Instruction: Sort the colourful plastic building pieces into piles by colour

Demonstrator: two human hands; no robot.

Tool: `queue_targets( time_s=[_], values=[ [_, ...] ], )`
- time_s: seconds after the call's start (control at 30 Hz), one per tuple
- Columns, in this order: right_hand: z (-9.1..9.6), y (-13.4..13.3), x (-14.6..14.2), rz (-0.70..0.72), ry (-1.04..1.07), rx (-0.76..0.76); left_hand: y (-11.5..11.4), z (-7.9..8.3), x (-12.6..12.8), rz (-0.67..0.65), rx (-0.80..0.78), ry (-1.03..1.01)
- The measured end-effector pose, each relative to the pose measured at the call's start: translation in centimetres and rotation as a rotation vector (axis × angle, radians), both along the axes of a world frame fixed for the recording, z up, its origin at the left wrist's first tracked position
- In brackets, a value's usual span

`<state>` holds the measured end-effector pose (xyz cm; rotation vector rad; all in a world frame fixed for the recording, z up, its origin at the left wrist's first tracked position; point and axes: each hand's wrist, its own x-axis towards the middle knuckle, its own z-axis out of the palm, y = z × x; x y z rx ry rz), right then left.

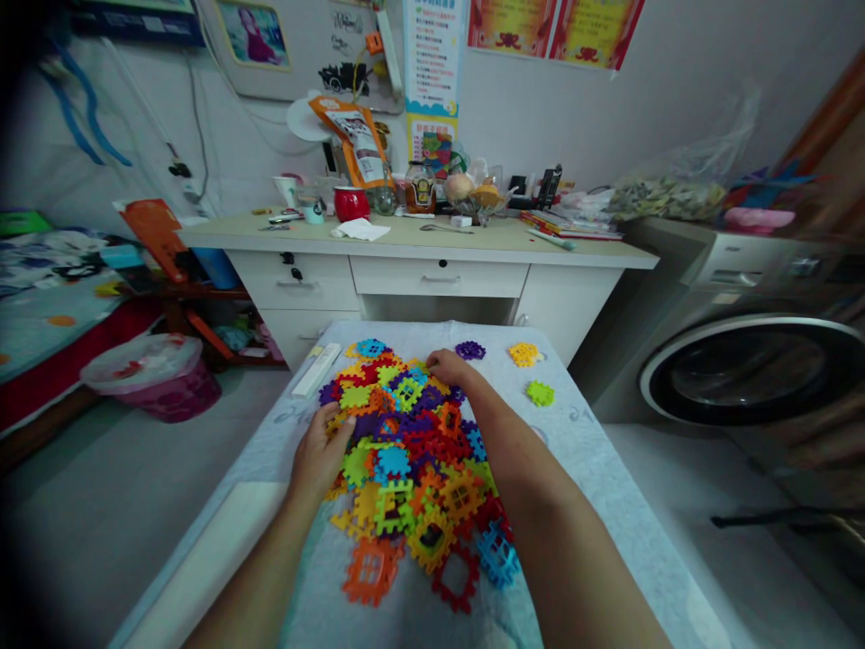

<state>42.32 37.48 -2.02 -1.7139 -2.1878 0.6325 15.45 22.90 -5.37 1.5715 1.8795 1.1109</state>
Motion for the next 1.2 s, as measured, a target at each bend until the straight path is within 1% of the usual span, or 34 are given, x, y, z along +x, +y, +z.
queue_targets(
  time_s=[0.1,0.27,0.37,0.47,0.53,0.6,0.73,0.8,0.87,0.93,1.0,1.07,1.13,1.2],
  values=[
    [0.0,-0.7,0.0,-0.049,0.031,0.020,0.1,-0.2,-0.1,-0.003,-0.004,-0.005],
    [0.4,-1.4,-0.2,-0.143,0.083,0.007,0.1,-0.2,0.1,0.004,0.000,0.011],
    [0.8,-1.8,0.0,-0.244,0.127,0.078,-0.1,0.1,0.1,0.013,0.081,0.089],
    [1.3,-2.6,0.9,-0.357,0.214,0.160,-0.4,0.6,0.1,0.008,0.222,0.207],
    [1.5,-3.8,2.4,-0.461,0.353,0.237,-0.7,1.1,0.2,0.005,0.316,0.286],
    [1.4,-5.5,4.5,-0.567,0.523,0.291,-1.0,1.6,0.3,0.007,0.379,0.345],
    [0.4,-10.3,10.0,-0.750,0.800,0.269,-1.6,2.4,0.8,-0.027,0.416,0.385],
    [-0.4,-12.6,12.6,-0.873,0.897,0.296,-1.8,2.6,1.0,-0.057,0.423,0.387],
    [-1.1,-14.4,14.6,-1.012,0.987,0.314,-2.0,2.7,1.3,-0.084,0.434,0.387],
    [-1.8,-15.5,15.8,-1.107,1.049,0.305,-2.2,2.9,1.5,-0.101,0.450,0.394],
    [-2.2,-16.0,16.4,-1.120,1.065,0.284,-2.6,3.2,1.7,-0.109,0.476,0.400],
    [-2.4,-16.0,16.4,-1.087,1.057,0.262,-3.1,3.8,2.0,-0.108,0.506,0.398],
    [-2.5,-16.1,16.4,-1.050,1.063,0.228,-3.7,4.7,2.3,-0.101,0.530,0.390],
    [-2.5,-16.3,16.5,-1.049,1.057,0.216,-4.6,6.0,2.7,-0.104,0.548,0.380]
  ],
)
